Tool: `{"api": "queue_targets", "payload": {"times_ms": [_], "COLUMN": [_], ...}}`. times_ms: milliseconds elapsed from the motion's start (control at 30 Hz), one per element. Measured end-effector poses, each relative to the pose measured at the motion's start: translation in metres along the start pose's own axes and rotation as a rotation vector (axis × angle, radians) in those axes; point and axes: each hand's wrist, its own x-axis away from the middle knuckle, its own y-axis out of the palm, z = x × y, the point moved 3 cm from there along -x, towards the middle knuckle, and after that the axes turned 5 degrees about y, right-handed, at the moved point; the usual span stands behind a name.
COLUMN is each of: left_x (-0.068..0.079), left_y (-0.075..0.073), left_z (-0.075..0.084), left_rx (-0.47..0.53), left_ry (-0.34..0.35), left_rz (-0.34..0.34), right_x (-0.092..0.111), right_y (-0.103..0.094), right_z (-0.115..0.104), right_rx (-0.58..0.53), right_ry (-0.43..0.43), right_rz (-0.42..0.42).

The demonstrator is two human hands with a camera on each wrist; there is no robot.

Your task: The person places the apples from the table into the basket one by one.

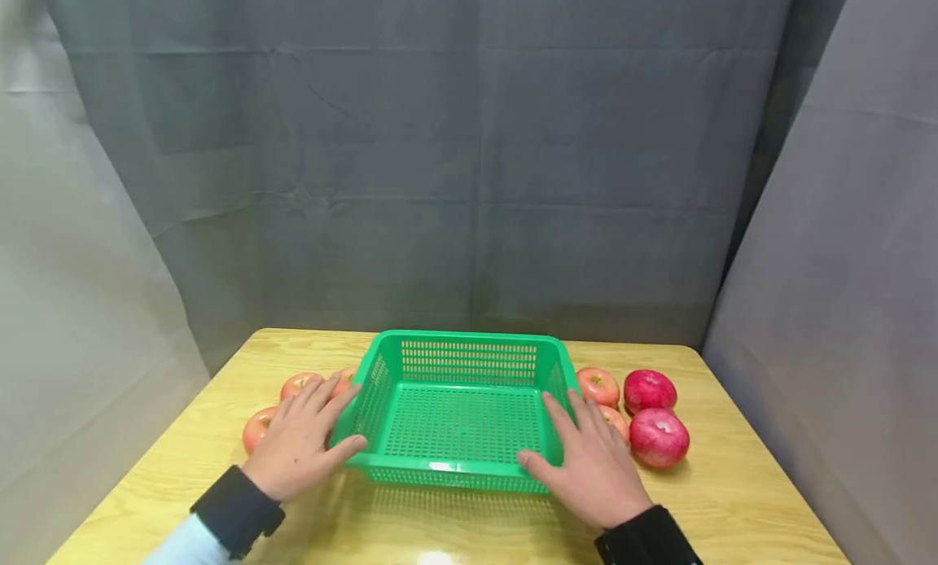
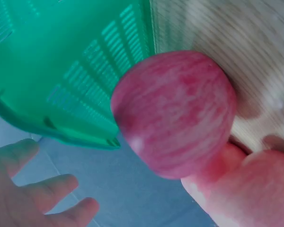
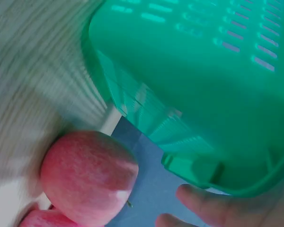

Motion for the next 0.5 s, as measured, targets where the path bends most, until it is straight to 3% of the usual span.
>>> {"api": "queue_targets", "payload": {"times_ms": [500], "left_x": [0.008], "left_y": [0.003], "left_z": [-0.017], "left_rx": [0.029], "left_ry": [-0.047], "left_rz": [-0.037], "right_x": [-0.002], "right_y": [0.011], "right_z": [0.002], "right_rx": [-0.004], "right_ry": [0.100], "right_rz": [-0.047]}}
